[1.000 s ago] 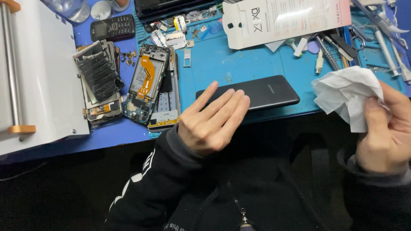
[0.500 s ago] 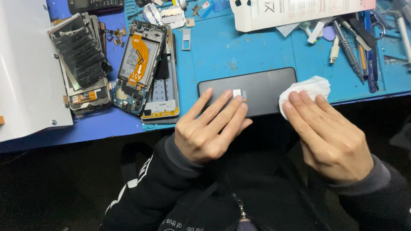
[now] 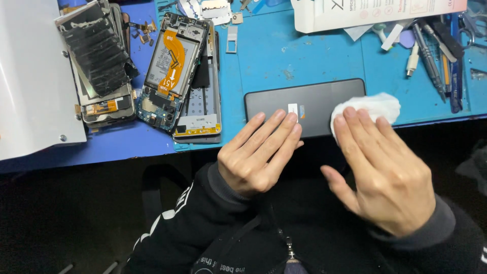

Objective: Cleaning a smartphone screen and applying a new screen protector.

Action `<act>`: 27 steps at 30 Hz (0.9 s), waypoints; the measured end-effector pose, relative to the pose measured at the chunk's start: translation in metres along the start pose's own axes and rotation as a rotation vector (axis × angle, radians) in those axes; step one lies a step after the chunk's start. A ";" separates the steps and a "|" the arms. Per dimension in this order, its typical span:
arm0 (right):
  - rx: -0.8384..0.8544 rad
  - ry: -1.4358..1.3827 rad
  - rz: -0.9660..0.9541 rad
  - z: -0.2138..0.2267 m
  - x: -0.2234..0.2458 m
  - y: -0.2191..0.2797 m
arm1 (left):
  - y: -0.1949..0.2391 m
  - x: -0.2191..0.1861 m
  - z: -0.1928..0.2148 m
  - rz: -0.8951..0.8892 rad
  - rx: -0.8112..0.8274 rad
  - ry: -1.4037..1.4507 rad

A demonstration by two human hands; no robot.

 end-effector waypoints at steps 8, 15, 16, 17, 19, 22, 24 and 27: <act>-0.082 0.093 0.008 -0.001 0.000 -0.006 | 0.000 0.003 0.000 -0.001 -0.029 0.021; -0.041 0.073 0.065 -0.009 0.002 -0.028 | 0.007 0.012 0.017 -0.063 0.020 0.109; -0.097 0.065 0.113 -0.011 0.007 -0.036 | 0.009 0.015 0.020 -0.080 0.029 0.131; -0.092 0.061 0.117 -0.009 0.007 -0.029 | 0.011 0.018 0.022 -0.073 0.030 0.132; -0.036 -0.074 0.163 -0.007 0.006 -0.013 | 0.015 0.024 0.021 -0.099 0.030 0.161; -0.012 0.003 0.110 -0.015 -0.012 -0.004 | 0.018 0.028 0.018 -0.106 0.024 0.176; -0.023 0.083 0.103 -0.020 -0.012 -0.020 | 0.016 0.027 0.017 -0.108 0.013 0.188; -0.052 0.062 0.123 -0.016 0.004 -0.026 | 0.014 0.028 0.019 -0.108 -0.002 0.194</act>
Point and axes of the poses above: each hand's wrist, its own y-axis away from the middle knuckle, its own z-axis out of the back of the hand, x = y × z, the point moved 1 cm from there along -y, towards the middle knuckle, and after that the axes turned 9 degrees about z, right-handed, at the moved point
